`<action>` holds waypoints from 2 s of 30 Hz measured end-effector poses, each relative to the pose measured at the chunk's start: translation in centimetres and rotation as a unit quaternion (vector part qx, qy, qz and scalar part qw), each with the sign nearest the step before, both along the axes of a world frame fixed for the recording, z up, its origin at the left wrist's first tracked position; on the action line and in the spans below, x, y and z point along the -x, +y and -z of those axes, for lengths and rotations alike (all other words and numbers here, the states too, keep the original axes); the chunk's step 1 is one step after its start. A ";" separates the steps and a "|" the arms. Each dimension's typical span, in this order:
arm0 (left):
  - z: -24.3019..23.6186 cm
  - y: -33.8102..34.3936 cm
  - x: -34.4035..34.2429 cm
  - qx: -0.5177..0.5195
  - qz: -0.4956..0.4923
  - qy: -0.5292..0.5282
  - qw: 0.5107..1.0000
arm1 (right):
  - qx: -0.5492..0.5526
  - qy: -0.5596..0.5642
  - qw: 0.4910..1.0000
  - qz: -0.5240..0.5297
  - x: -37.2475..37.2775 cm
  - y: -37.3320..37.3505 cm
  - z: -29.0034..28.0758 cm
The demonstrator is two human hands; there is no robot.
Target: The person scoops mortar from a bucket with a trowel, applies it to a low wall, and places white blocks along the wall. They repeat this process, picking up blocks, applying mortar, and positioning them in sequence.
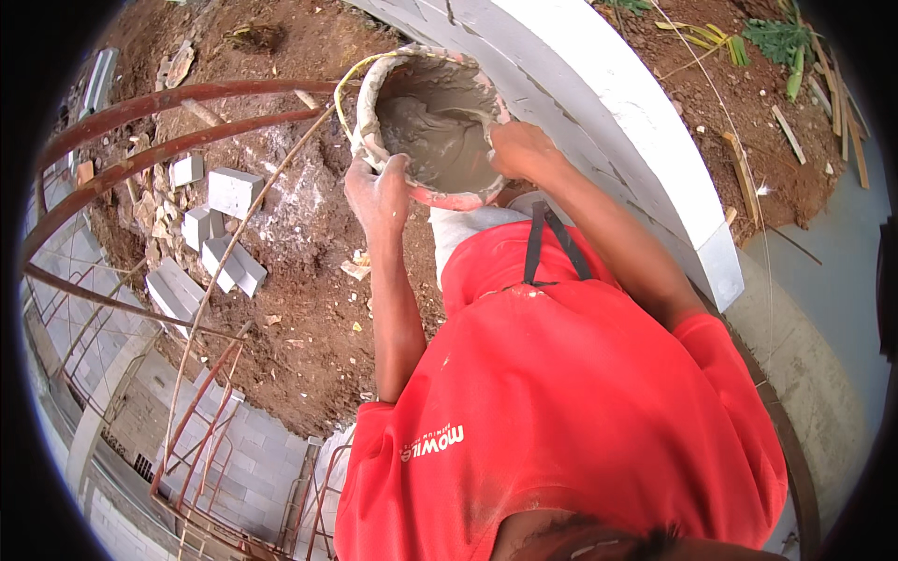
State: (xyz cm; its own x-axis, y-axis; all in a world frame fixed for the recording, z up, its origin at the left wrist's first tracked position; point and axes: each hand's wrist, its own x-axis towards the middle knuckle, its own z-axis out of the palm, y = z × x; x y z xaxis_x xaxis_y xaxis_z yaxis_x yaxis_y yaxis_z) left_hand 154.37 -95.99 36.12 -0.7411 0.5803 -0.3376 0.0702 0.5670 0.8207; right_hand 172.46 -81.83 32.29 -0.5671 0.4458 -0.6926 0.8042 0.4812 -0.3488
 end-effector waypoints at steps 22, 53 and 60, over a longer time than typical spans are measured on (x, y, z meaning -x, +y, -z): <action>-4.5 -3.5 0.4 -0.074 -0.085 -0.160 0.981 | 0.496 -0.008 0.839 0.225 -3.8 0.4 -3.4; -3.1 6.9 17.0 -0.154 -0.117 -0.156 0.969 | 0.357 0.307 0.817 0.333 20.0 19.4 -14.7; -2.2 6.8 15.9 -0.017 -0.072 -0.027 0.997 | -0.040 0.229 0.951 0.206 33.3 26.6 -15.8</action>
State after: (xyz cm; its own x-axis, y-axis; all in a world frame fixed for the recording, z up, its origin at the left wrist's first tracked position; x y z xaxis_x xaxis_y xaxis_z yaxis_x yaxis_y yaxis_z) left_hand 138.46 -89.23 38.32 -0.7993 0.4803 -0.3613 -0.0553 0.5399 0.8399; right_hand 139.17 -55.19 48.13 -0.5663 0.7362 -0.3705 0.7033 0.1972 -0.6830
